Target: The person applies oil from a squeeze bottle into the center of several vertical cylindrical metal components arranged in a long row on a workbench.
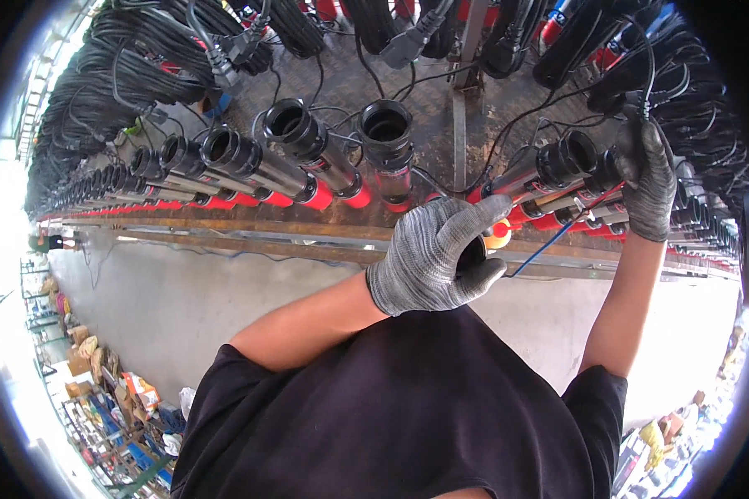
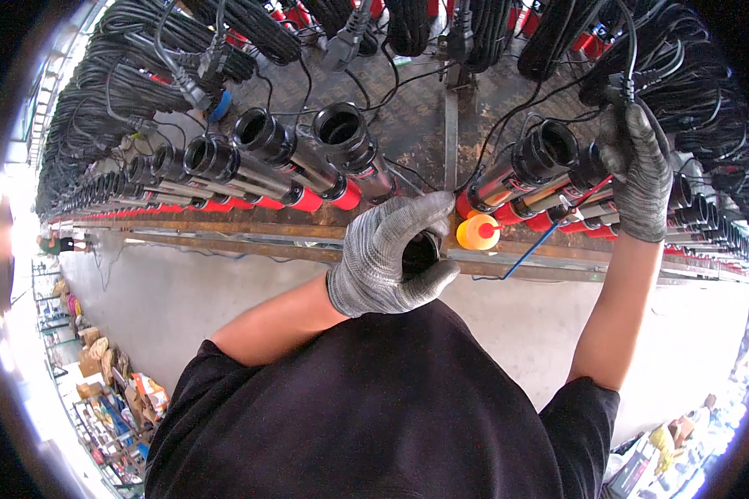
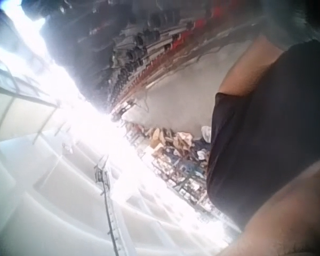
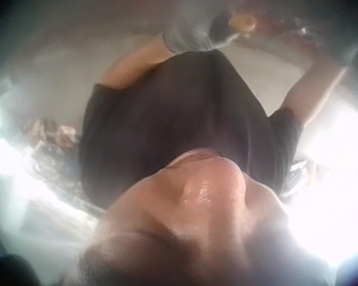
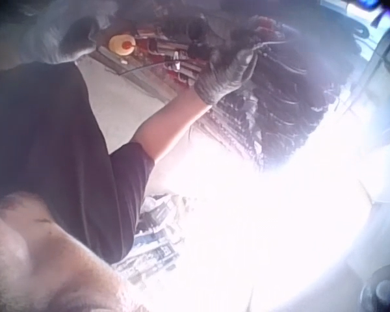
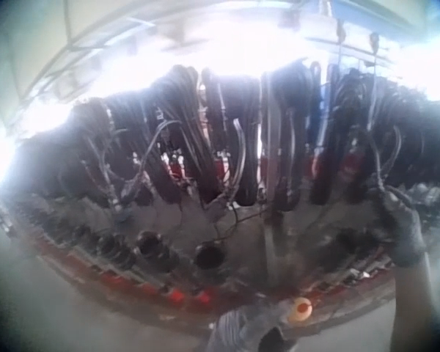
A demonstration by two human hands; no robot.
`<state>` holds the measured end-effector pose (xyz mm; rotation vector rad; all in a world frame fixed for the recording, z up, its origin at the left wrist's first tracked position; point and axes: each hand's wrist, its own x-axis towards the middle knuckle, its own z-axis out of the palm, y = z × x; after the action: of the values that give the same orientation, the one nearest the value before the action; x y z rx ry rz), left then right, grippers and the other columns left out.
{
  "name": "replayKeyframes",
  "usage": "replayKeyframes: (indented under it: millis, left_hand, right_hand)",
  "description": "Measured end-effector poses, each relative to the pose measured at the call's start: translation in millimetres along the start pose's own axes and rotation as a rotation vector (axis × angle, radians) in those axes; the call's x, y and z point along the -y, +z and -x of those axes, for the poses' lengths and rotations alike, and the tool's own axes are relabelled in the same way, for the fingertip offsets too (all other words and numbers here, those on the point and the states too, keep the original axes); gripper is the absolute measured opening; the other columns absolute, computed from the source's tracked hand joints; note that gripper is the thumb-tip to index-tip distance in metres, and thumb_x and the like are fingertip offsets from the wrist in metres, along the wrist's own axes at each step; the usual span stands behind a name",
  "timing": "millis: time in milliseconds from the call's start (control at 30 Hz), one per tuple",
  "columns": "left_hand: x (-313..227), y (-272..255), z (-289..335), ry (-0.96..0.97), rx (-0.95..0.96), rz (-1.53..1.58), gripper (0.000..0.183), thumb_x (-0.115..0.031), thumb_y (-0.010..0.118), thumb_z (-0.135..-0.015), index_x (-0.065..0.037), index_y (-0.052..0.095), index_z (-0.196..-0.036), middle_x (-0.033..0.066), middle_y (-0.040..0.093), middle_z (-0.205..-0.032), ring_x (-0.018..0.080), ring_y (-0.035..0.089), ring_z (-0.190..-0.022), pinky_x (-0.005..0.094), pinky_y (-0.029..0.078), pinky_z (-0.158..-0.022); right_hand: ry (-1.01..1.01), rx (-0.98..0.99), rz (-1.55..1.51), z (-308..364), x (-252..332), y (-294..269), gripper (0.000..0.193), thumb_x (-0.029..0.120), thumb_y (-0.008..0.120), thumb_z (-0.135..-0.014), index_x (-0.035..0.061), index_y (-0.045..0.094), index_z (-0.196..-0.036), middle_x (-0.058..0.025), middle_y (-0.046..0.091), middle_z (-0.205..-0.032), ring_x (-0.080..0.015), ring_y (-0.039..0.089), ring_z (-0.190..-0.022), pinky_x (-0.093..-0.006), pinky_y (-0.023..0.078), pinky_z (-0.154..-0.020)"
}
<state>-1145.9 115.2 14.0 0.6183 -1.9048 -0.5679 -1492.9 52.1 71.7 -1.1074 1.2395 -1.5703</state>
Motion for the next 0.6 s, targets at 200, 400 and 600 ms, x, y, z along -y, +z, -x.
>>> replayKeyframes:
  millis: [200,400,600]
  left_hand:
    - [14.0,2.6,-2.9,0.052,0.013,0.046,0.073,-0.023,0.087,-0.082,-0.003,0.055,-0.145,0.0078,0.07,-0.098,0.0249,0.067,-0.076,0.0367,0.055,-0.068]
    - [17.9,-0.5,-9.5,0.085,0.029,0.074,0.074,-0.022,0.087,-0.082,-0.004,0.053,-0.145,0.0076,0.071,-0.1,0.0244,0.066,-0.078,0.0364,0.054,-0.069]
    - [28.2,4.0,-7.8,0.115,0.02,0.139,0.078,-0.021,0.088,-0.081,-0.007,0.051,-0.148,0.0076,0.071,-0.1,0.0259,0.067,-0.08,0.0366,0.055,-0.072]
  right_hand:
    - [0.006,-0.332,0.079,6.7,5.0,26.0,0.045,0.037,0.072,-0.101,0.0044,0.069,-0.132,0.002,0.068,-0.089,-0.0048,0.052,-0.061,-0.0188,0.036,-0.053]
    - [0.015,0.026,0.025,5.8,9.5,7.0,0.038,0.031,0.07,-0.102,0.0068,0.066,-0.131,0.0036,0.066,-0.089,-0.0045,0.051,-0.06,-0.0189,0.037,-0.052]
    - [0.072,-0.044,0.027,3.6,9.6,10.0,0.038,0.034,0.071,-0.101,0.0047,0.066,-0.125,-0.002,0.07,-0.09,-0.007,0.049,-0.055,-0.0225,0.036,-0.049]
